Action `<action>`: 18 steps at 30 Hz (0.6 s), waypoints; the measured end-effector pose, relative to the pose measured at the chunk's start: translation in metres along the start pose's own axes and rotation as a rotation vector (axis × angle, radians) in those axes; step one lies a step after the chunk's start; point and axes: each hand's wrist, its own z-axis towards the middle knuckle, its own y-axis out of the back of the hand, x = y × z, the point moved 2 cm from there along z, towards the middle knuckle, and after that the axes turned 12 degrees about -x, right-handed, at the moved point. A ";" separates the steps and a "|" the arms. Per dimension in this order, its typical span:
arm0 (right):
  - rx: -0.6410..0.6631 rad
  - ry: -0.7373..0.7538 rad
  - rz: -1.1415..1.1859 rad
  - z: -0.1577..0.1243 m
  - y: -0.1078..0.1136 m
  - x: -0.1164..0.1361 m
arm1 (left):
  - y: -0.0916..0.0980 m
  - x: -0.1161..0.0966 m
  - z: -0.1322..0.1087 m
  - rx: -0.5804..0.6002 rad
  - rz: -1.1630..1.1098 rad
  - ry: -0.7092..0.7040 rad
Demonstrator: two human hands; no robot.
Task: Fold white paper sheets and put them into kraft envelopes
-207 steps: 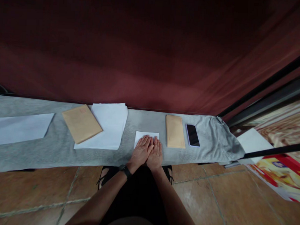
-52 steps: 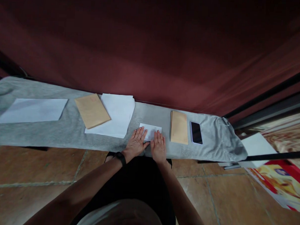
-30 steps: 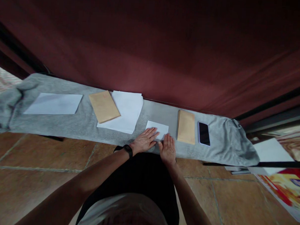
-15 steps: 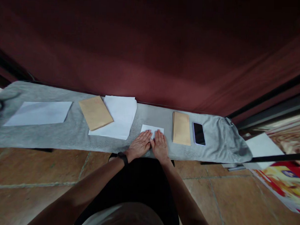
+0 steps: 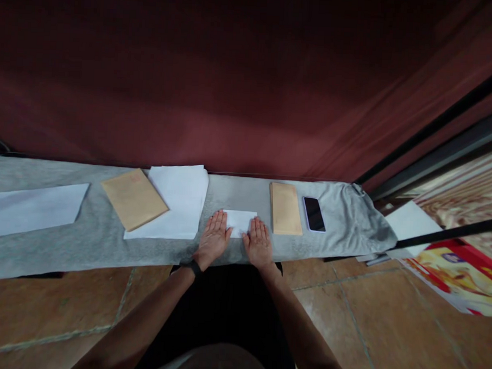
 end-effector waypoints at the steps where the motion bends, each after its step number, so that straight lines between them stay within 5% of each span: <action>1: -0.001 -0.008 0.001 0.000 0.001 0.000 | 0.000 -0.001 0.000 -0.010 0.006 0.010; 5: 0.007 -0.084 0.020 0.010 0.002 0.005 | -0.001 -0.018 -0.001 -0.033 -0.024 -0.083; 10: 0.114 -0.032 0.142 0.036 -0.004 0.026 | -0.013 -0.036 0.000 0.074 -0.099 -0.214; 18: 0.077 -0.041 0.088 0.034 -0.014 0.022 | -0.018 -0.021 0.008 0.033 0.010 -0.149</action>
